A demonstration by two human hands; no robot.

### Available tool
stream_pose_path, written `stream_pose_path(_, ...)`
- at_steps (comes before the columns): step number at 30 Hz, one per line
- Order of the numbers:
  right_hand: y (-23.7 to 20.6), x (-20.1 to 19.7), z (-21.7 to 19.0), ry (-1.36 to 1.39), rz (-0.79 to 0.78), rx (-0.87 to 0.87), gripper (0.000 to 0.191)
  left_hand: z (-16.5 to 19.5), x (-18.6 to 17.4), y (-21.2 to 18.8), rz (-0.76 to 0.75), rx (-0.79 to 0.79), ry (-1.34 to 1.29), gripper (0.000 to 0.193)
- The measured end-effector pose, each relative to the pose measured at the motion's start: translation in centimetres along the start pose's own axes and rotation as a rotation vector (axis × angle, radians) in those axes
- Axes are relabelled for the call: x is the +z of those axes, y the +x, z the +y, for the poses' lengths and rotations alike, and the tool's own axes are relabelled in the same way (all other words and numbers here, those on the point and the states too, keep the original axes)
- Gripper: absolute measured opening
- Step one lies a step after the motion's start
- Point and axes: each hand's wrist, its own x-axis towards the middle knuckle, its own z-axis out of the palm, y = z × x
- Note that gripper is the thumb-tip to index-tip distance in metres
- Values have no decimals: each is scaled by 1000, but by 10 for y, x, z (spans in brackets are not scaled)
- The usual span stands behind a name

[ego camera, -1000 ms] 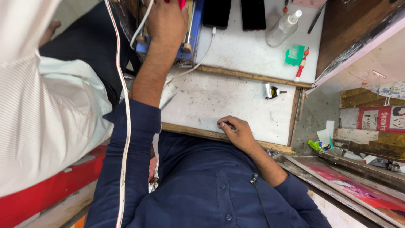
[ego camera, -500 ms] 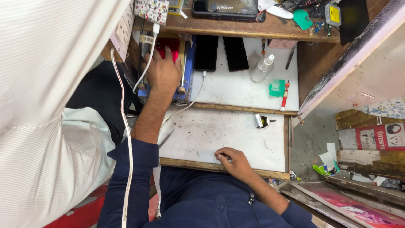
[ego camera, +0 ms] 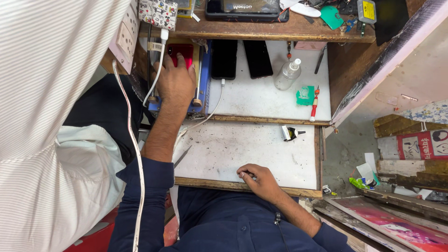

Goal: The person reassembles a red smartphone by placing the back cover onto the chassis and pressing the edges to secure it. Then the person picks up a white smartphone and wipes its screen and edges with a green cloth.

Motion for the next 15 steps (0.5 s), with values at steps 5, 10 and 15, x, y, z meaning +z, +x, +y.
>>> stream_pose_path(5, 1, 0, 1, -8, -1, 8, 16, -1, -1, 0, -14, 16, 29, 58)
stream_pose_path(10, 0, 0, 1, 16, 10, -4, 16, -2, 1, 0, 26, 41, 58, 59)
stream_pose_path(15, 1, 0, -1, 10, -5, 16, 16, -4, 1, 3, 32, 44, 40, 59)
